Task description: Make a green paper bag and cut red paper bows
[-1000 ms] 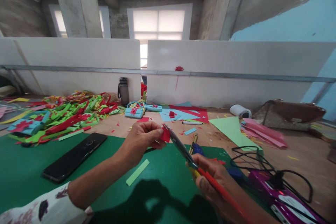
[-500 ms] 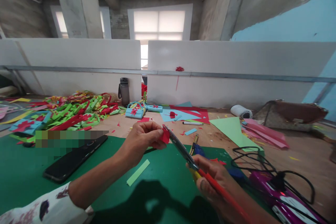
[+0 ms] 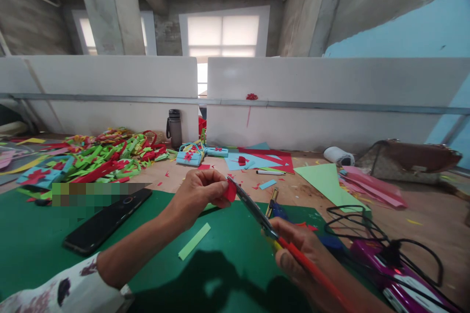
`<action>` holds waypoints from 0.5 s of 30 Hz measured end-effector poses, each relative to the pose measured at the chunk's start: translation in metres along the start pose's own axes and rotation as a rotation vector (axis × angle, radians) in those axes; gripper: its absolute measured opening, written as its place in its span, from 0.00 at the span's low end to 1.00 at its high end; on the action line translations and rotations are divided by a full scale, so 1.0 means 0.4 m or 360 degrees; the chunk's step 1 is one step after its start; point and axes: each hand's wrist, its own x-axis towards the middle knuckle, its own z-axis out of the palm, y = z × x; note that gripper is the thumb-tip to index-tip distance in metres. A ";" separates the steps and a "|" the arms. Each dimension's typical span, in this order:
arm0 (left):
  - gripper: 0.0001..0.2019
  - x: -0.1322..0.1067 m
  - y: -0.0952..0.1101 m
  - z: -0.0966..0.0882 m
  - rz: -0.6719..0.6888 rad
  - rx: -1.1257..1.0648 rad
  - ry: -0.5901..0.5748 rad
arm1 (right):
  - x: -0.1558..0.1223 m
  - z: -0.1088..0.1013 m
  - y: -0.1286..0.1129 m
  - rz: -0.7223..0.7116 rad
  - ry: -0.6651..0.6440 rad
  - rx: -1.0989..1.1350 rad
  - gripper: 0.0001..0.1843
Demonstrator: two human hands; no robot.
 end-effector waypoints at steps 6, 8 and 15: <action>0.08 -0.004 0.005 0.003 0.0042 0.0032 -0.0043 | 0.001 0.011 0.018 -0.0005 0.0167 0.0093 0.27; 0.09 -0.004 0.003 0.005 0.0043 0.0010 -0.0038 | 0.002 0.008 0.025 -0.0008 0.0244 0.0147 0.28; 0.11 -0.007 -0.009 0.017 -0.0206 -0.0275 0.0100 | -0.030 0.007 -0.024 0.0012 0.0226 0.0185 0.33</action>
